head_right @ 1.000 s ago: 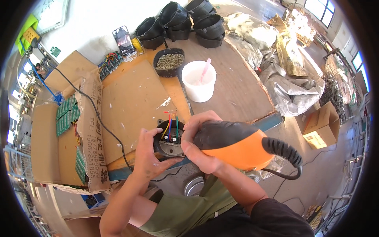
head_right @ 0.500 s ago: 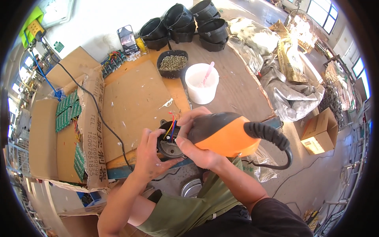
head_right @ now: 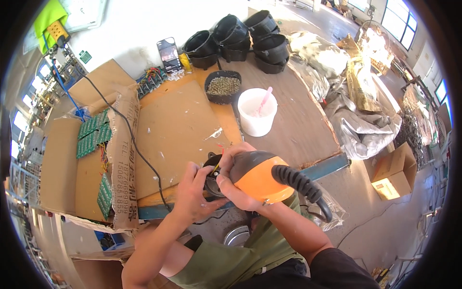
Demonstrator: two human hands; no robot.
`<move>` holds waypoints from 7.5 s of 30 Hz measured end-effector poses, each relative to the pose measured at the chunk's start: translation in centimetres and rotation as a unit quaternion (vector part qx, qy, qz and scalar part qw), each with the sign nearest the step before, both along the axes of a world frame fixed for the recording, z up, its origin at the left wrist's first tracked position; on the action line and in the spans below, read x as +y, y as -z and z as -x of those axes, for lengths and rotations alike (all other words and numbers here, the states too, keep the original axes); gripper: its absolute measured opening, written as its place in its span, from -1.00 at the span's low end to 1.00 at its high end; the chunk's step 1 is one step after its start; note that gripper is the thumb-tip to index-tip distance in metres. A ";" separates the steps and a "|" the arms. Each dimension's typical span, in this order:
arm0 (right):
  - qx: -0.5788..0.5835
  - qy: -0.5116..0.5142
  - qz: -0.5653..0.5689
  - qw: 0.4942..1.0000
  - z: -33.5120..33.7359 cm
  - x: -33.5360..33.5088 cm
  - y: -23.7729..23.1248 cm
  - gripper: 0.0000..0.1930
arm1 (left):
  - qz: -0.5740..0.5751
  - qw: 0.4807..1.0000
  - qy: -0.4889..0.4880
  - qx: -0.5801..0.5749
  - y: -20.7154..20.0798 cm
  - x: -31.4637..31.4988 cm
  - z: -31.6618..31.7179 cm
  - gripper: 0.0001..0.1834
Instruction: The person applies a white substance from a cup using a spoon to a circuit board component, places the component into a black cylindrical housing, and uses an electric screwdriver to secure the wiring with screws.
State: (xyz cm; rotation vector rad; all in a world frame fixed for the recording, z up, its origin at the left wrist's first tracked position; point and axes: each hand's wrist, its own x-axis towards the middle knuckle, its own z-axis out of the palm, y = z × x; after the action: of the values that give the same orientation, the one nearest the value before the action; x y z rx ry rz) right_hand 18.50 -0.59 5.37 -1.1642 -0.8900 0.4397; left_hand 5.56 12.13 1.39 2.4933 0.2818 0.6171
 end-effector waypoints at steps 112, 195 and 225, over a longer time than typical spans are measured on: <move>0.068 -0.008 -0.041 0.997 -0.2 0.1 1.1 -0.73 | 0.013 0.993 -0.056 -0.099 2.2 -2.3 -0.6 -0.12; 0.151 -0.023 -0.355 0.923 2.1 1.4 -4.1 -0.73 | 0.720 0.676 -0.006 -0.158 -2.6 -0.6 1.2 -0.69; 0.134 -0.051 -0.380 0.914 3.1 0.7 -2.8 -0.65 | 0.753 0.627 -0.054 -0.192 -3.0 -1.6 1.0 -0.69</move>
State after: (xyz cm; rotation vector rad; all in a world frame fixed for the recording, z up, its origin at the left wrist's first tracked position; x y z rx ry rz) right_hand 15.36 0.13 8.22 -0.3308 -0.7738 0.2809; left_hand 4.57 10.49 4.38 0.6760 0.4910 0.5381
